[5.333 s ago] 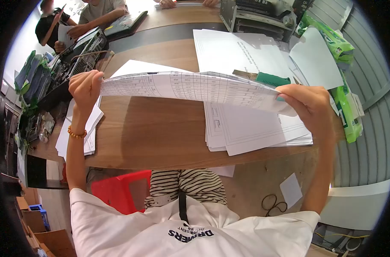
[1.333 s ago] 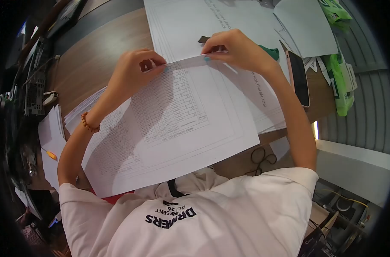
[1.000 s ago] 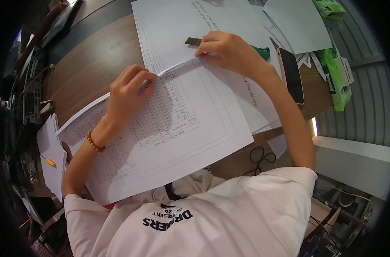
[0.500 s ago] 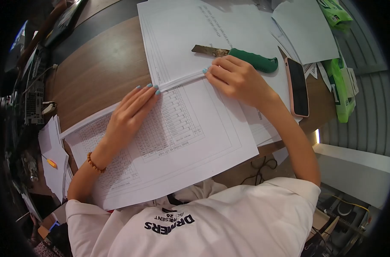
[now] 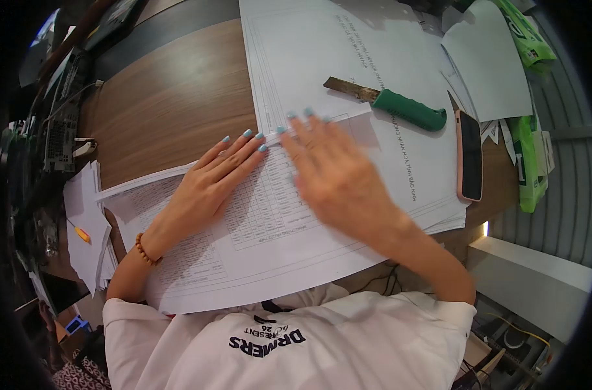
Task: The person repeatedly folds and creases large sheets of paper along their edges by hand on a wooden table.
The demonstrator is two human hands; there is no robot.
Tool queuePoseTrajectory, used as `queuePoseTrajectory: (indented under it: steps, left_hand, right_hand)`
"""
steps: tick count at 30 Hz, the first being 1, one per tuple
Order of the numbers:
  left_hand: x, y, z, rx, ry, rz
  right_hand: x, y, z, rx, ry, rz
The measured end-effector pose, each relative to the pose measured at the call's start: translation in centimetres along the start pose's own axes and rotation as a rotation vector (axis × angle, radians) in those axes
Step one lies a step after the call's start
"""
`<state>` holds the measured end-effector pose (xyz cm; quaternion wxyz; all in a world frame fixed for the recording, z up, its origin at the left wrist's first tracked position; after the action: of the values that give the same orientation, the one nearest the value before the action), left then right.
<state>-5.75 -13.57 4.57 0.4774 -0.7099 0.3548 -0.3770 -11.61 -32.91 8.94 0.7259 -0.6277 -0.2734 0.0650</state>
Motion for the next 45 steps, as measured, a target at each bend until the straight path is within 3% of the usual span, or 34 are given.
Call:
queuePoseTrajectory:
  steps: [2,6,8,10,16,23,26,32,36,38,45]
  left_hand:
    - [-0.4,-0.7,0.0,0.049,0.012,0.035]
    - [-3.3,-1.7,0.2,0.132,-0.077,0.097]
    - [-4.7,-1.8,0.1,0.113,-0.127,0.118]
    - [-5.3,-1.9,-0.1,0.072,-0.224,0.011]
    - [-5.3,-2.0,-0.6,0.109,-0.305,0.044]
    - [-5.1,-2.1,-1.1,0.133,-0.338,0.055]
    - [-4.9,-1.9,-1.4,0.15,-0.375,0.026]
    - [-5.2,-1.6,-1.6,0.11,-0.385,0.003]
    - [-4.9,-1.5,-1.7,0.154,-0.384,0.019]
    - [-5.0,-1.4,-1.8,0.162,-0.372,0.034]
    - [-5.3,-1.2,-1.8,0.111,-0.414,-0.009]
  right_hand:
    - [-0.1,1.7,1.3,0.196,0.044,0.127]
    - [-0.8,2.7,0.8,0.262,0.068,0.177]
    - [-0.7,2.6,0.8,0.21,0.068,0.182]
    - [-0.6,2.6,0.8,0.222,0.072,0.183]
    - [-0.5,2.4,0.8,0.185,0.077,0.203]
    - [1.4,1.3,2.0,-0.034,0.068,0.153]
    - [2.8,2.4,4.6,0.193,-0.025,0.114]
    - [2.8,3.8,3.7,0.111,-0.068,0.129]
    - [3.2,3.8,4.3,0.129,-0.021,0.128]
    - [3.2,3.8,5.2,0.238,0.103,0.093]
    - [2.4,4.1,4.0,0.122,0.095,0.15]
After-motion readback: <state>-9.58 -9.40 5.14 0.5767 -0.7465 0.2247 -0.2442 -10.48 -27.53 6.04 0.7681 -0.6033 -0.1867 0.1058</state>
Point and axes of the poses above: each hand's wrist, its own x-axis towards the middle knuckle, its own y-axis out of the palm, z = x × y, the point moved 3 cm from there along x, towards the middle knuckle, and after that the axes turned 5 degrees about x, right-handed, at the moved point
